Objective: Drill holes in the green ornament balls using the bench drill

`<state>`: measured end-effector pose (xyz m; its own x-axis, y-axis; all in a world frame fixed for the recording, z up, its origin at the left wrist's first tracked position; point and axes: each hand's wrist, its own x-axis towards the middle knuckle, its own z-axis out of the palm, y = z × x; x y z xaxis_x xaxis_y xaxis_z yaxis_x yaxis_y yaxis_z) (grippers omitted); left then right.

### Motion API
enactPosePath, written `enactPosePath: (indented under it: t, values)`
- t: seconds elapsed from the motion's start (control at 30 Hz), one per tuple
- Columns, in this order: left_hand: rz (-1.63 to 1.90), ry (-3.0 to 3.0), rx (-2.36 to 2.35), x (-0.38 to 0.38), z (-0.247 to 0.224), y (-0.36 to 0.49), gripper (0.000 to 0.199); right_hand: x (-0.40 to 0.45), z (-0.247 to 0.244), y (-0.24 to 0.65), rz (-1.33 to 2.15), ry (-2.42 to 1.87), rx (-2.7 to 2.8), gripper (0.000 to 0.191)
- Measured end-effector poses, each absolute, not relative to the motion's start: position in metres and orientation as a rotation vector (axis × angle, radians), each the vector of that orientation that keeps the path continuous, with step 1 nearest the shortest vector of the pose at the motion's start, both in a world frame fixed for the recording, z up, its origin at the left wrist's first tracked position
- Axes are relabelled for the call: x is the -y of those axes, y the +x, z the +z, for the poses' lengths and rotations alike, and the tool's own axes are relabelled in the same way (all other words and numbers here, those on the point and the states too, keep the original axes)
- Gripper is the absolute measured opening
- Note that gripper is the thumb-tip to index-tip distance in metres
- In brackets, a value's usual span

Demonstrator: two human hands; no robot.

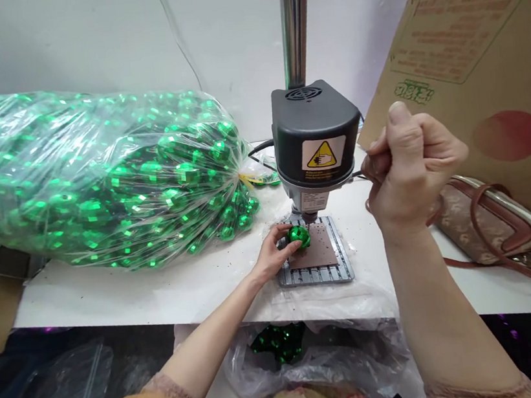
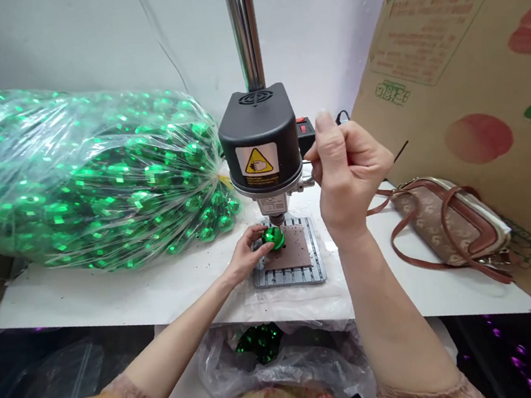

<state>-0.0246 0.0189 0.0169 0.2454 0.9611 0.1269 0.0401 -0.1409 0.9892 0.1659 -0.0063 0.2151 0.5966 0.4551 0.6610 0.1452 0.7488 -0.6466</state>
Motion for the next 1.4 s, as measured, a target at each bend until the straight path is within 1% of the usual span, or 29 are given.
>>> enactPosePath:
  t: [0.23,0.37,0.47,0.77,0.9,1.0,1.27,1.4]
  values:
    - [1.058,1.653,-1.048,-0.012,0.016,-0.012,0.055,0.006,0.214,0.167,0.191,-0.722,0.958,0.04]
    - [1.036,1.611,-1.004,-0.008,0.014,-0.004,0.056,0.006,0.214,0.168,0.155,-0.784,0.983,0.044]
    - [1.036,1.6,-0.981,-0.008,0.011,-0.002,0.056,0.008,0.212,0.168,0.17,-0.751,0.988,0.043]
    - [1.05,1.604,-0.978,-0.009,0.007,-0.004,0.057,0.02,0.183,0.162,0.082,-0.613,0.924,0.04]
    - [1.059,1.616,-0.979,-0.008,0.007,-0.004,0.055,0.018,0.172,0.163,0.021,-0.523,0.943,0.043]
    - [1.057,1.622,-0.982,-0.007,0.009,-0.004,0.054,0.015,0.166,0.164,-0.035,-0.511,0.942,0.045]
    - [1.056,1.623,-0.954,-0.007,0.01,-0.004,0.054,0.013,0.154,0.165,-0.063,-0.393,0.983,0.04]
    - [1.057,1.641,-0.967,-0.007,0.009,-0.004,0.054,0.013,0.149,0.165,-0.078,-0.39,0.988,0.041]
